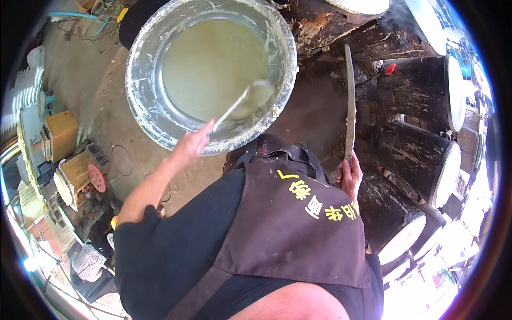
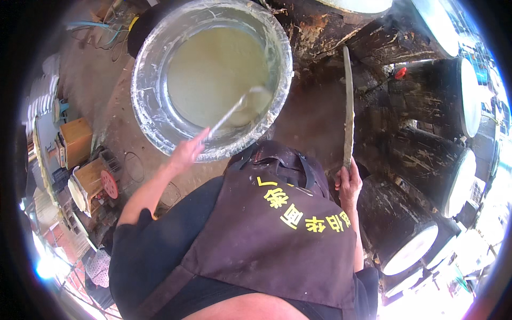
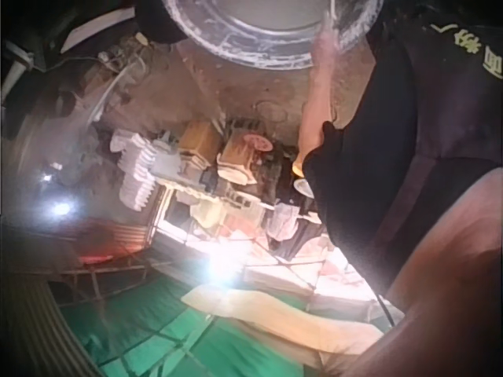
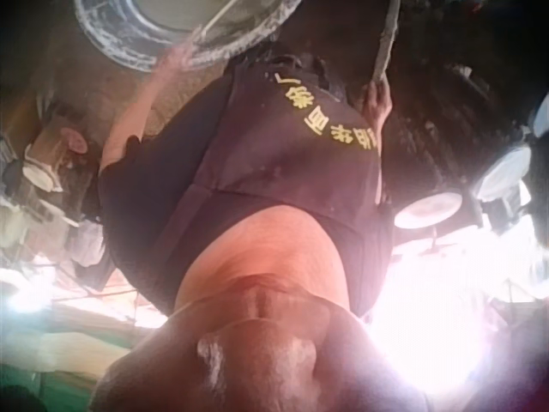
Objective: The person ladles batter onto multiple hot cylindrical griddles, spreads it into thin crepes, flips them with a spatula, and stacks the finished crepes on a nearby surface. The process is repeated continuously across several griddles.
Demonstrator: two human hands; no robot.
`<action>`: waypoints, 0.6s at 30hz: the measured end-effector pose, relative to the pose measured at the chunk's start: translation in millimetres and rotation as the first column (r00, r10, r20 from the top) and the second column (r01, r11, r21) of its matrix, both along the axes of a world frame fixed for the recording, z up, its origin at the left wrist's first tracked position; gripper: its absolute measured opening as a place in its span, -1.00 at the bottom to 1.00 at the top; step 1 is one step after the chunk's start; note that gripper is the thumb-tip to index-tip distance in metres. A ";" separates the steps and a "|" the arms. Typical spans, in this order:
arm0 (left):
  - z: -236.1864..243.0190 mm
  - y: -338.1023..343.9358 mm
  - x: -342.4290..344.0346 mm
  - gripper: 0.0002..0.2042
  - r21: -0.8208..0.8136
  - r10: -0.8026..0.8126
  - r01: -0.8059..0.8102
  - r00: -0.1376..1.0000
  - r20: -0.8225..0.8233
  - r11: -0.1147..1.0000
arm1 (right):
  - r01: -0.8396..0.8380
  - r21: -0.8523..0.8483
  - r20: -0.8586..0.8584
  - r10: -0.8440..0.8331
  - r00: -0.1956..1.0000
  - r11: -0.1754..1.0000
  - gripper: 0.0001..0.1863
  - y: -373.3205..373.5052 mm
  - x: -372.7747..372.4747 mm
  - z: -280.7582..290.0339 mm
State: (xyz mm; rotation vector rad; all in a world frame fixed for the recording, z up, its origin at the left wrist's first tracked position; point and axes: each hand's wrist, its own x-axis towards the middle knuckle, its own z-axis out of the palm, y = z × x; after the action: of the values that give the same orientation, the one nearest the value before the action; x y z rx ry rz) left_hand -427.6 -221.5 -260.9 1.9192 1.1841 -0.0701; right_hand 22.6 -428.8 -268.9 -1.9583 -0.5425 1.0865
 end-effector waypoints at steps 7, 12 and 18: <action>-67.2 52.5 4.3 -0.45 0.047 -0.115 0.122 0.985 -0.129 0.991 | -0.070 -0.022 0.046 0.071 0.996 0.997 -0.55 6.8 -7.6 26.8; 19.7 -21.6 28.3 -0.48 -0.853 0.589 -0.451 0.775 -0.227 0.264 | -0.079 -0.065 -0.026 0.077 0.997 0.995 -0.56 -22.5 11.7 23.4; 51.9 -136.9 40.3 -0.54 -0.887 0.938 0.307 0.152 -0.312 -0.345 | -0.185 -0.031 -0.021 0.184 0.983 0.982 -0.55 -38.5 49.8 18.4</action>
State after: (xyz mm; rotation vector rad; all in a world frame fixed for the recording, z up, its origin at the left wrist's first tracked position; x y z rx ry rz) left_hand -387.2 -358.5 -209.0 -0.4847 0.6233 0.4549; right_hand 72.5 -467.4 -250.4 -1.9539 -0.7113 1.2338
